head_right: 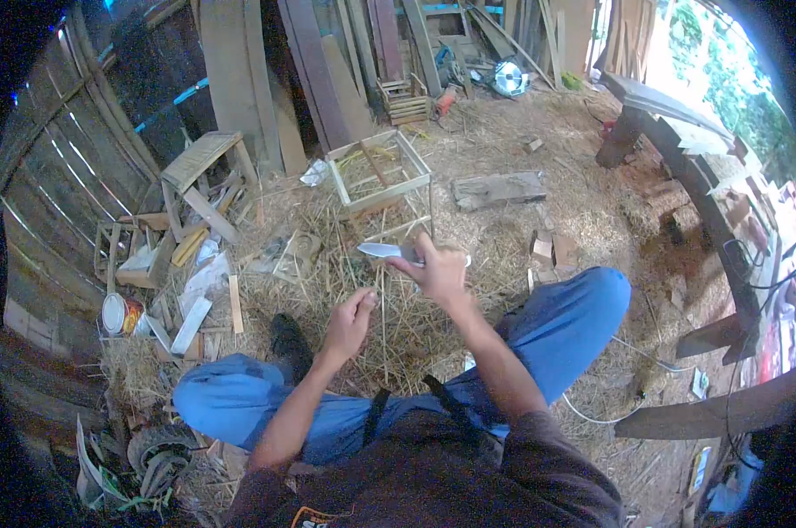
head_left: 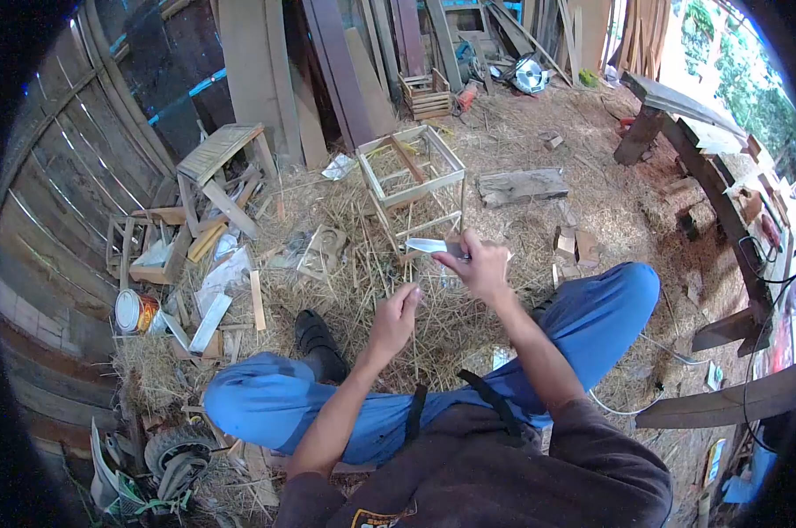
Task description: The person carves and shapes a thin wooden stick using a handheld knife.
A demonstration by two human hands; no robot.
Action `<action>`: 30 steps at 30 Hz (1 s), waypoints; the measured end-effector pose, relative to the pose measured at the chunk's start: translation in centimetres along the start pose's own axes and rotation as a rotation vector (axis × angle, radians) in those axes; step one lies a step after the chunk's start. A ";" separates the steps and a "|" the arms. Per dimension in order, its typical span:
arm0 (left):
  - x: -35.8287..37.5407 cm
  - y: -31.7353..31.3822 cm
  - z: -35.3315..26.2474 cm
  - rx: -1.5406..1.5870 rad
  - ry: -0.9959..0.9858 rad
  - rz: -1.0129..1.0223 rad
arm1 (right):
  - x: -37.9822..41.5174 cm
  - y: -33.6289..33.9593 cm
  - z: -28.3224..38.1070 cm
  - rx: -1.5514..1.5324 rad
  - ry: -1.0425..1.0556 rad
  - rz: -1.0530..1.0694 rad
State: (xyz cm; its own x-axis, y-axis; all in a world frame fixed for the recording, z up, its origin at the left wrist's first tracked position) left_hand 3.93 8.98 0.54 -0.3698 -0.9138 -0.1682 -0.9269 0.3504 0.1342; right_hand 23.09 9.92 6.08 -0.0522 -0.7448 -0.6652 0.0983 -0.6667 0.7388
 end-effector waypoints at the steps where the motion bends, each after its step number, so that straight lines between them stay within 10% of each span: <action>1: 0.2 0.0 0.0 -0.024 -0.005 0.002 | 0.6 -0.7 0.7 -0.165 -0.015 -0.014; 12: 0.6 -0.3 0.4 -0.096 0.023 0.044 | 1.3 2.0 2.7 -0.108 0.174 -0.073; 17: 0.0 0.4 0.4 0.062 -0.033 -0.039 | -0.2 0.4 -3.9 -0.087 -0.289 0.065; 20: 0.6 -0.2 0.7 -0.073 -0.053 0.018 | 1.1 2.0 2.4 -0.116 0.135 -0.079; 25: 0.1 -0.1 -1.4 0.051 -0.120 -0.036 | -0.8 0.0 -4.1 -0.020 -0.241 0.019; 28: 0.3 0.2 -1.5 -0.011 -0.142 -0.032 | 1.1 0.4 1.2 -0.200 0.043 -0.048; 30: 1.0 -0.1 -0.3 -0.025 0.014 0.006 | 0.2 0.2 -2.2 -0.122 -0.160 -0.034</action>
State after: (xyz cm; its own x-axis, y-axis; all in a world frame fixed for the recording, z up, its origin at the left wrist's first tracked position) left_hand 3.70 8.00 0.62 -0.3745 -0.9143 -0.1541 -0.9226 0.3510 0.1597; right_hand 25.24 9.72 5.89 -0.2137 -0.7229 -0.6571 0.2128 -0.6909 0.6909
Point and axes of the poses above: each hand's wrist, its own x-axis away from the middle knuckle, its own y-axis out of the back of the hand, z = x × y, the point moved 8 cm from there along -x, towards the middle knuckle, and after that the axes turned 15 degrees about x, right-handed, at the moved point
